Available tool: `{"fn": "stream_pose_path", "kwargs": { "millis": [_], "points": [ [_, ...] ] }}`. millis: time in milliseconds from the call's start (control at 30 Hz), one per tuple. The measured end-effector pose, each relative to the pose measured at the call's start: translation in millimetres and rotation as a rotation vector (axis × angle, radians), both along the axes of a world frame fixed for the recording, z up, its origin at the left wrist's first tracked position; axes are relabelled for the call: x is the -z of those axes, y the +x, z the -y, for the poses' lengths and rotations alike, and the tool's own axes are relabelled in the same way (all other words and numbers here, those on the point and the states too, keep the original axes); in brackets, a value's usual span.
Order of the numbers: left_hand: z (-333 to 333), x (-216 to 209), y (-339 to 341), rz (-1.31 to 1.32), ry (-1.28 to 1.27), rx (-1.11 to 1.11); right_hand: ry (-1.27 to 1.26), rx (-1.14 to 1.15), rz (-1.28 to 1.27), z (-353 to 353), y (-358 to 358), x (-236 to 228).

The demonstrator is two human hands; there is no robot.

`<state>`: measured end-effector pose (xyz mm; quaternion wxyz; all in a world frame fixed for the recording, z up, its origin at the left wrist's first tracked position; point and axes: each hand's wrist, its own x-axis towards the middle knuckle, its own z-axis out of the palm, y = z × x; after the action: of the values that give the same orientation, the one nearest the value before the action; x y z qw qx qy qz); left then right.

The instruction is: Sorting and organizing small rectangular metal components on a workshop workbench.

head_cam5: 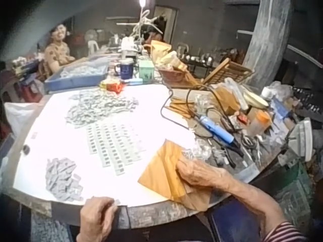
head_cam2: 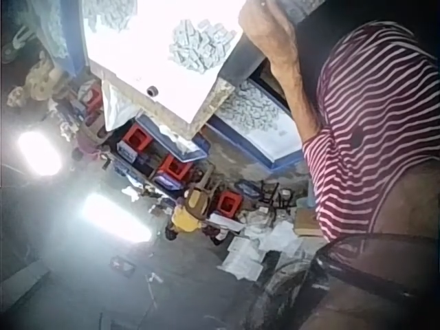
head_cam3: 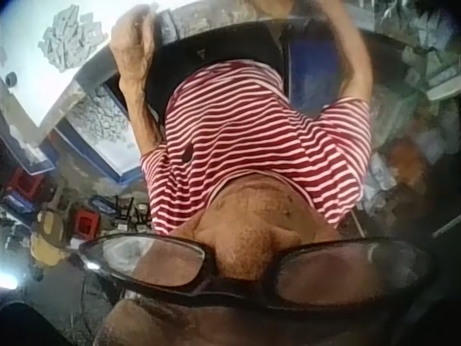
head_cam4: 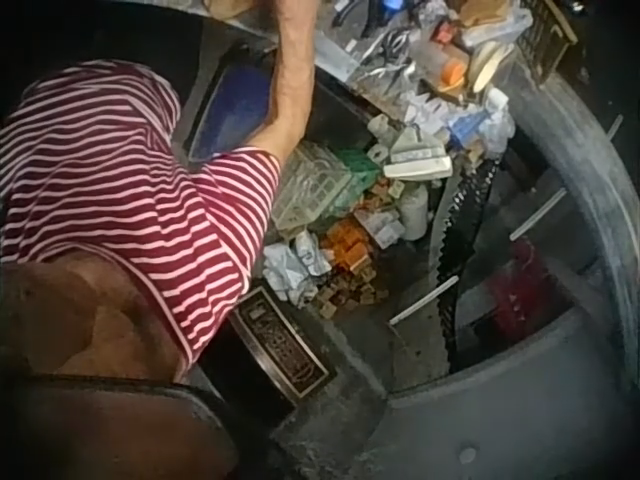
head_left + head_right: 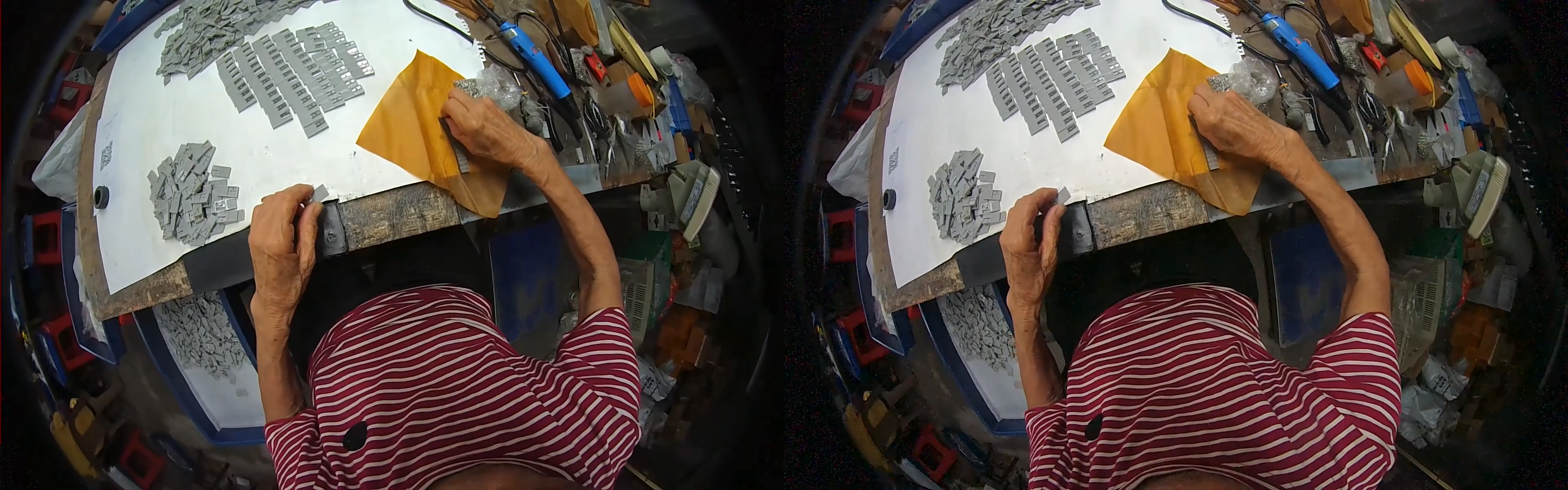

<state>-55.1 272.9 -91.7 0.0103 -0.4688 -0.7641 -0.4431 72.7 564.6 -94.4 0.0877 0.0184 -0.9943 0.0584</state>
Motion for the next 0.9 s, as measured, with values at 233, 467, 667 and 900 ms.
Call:
{"fn": "stream_pose_path", "kwargs": {
  "millis": [233,467,667,900],
  "points": [
    [-1.6,-0.9,2.9,-0.008,-0.009,0.021,0.032,-0.01,-0.068,-1.1,4.4,7.0],
    [-6.2,2.2,4.6,0.041,0.001,0.022,-0.151,0.015,-0.191,-0.3,6.6,1.1],
    [-9.5,-0.5,8.4,0.201,0.006,0.034,-0.904,0.355,-0.07,20.0,10.0,-17.2],
    [-12.9,-0.7,12.1,0.238,0.039,0.083,-1.942,0.412,0.12,44.9,8.1,-19.8]
  ]
}}
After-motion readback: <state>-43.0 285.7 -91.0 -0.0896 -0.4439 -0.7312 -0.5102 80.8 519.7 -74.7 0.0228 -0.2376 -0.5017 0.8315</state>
